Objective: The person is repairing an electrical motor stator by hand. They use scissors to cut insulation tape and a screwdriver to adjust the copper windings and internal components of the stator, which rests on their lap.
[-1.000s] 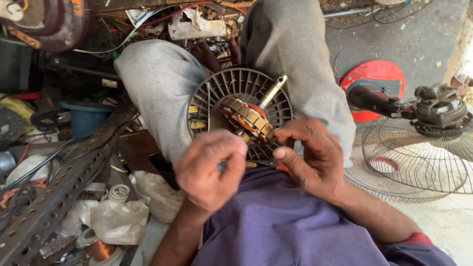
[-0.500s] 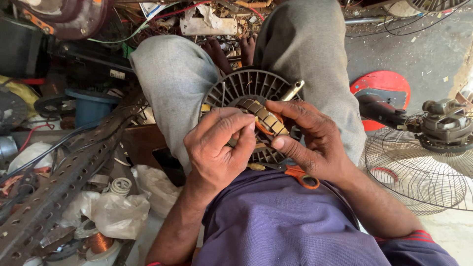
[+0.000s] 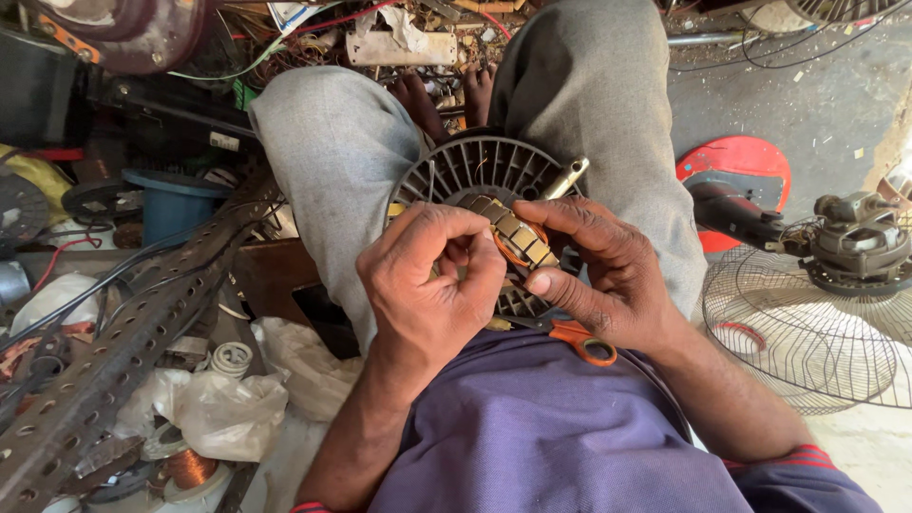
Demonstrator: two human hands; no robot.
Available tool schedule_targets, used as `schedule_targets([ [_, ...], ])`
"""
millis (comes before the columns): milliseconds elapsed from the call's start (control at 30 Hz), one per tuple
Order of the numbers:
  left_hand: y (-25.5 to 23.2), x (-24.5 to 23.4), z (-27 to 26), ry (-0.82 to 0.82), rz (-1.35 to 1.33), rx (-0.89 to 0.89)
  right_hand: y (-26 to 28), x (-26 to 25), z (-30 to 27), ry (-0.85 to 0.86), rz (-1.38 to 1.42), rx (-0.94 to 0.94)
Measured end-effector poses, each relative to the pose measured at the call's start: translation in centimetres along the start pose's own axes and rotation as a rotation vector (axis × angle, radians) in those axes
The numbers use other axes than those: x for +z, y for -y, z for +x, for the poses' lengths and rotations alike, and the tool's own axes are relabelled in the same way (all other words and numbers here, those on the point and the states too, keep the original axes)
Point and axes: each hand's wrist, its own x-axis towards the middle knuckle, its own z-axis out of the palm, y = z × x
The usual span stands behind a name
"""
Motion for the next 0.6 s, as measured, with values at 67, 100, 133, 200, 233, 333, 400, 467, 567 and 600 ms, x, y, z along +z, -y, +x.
schedule_targets([
  [67, -0.2, -0.3, -0.2, 0.016, -0.029, -0.044, 0.0, 0.0, -0.1, 0.002, 0.022, 0.024],
  [100, -0.2, -0.4, -0.3, 0.028, -0.043, -0.076, 0.0, 0.0, 0.0, 0.005, 0.034, 0.035],
  [133, -0.3, -0.5, -0.3, 0.045, -0.058, -0.105, 0.0, 0.0, 0.0, 0.005, 0.039, 0.03],
  [200, -0.3, -0.6, -0.3, 0.046, -0.103, -0.104, 0.0, -0.1, 0.0, 0.003, 0.048, 0.023],
  [233, -0.3, -0.7, -0.3, 0.047, -0.126, -0.103, 0.0, -0.1, 0.0, 0.002, 0.049, 0.023],
  [333, -0.4, -0.7, -0.1, 0.046, -0.01, -0.058, -0.1, -0.1, -0.1, 0.007, 0.047, 0.021],
  [400, -0.6, -0.7, 0.1, 0.059, 0.036, -0.042, -0.2, -0.1, -0.1, 0.004, 0.039, 0.013],
  [467, -1.1, -0.7, 0.3, 0.067, 0.081, -0.022, -0.1, -0.1, -0.1, 0.008, 0.014, -0.005],
  [567, -1.8, -0.5, 0.5, 0.071, 0.127, 0.014, -0.1, -0.1, 0.0, 0.013, -0.039, -0.041],
  [600, -2.0, -0.4, 0.5, 0.074, 0.129, 0.03, -0.1, -0.1, 0.1, 0.012, -0.061, -0.053],
])
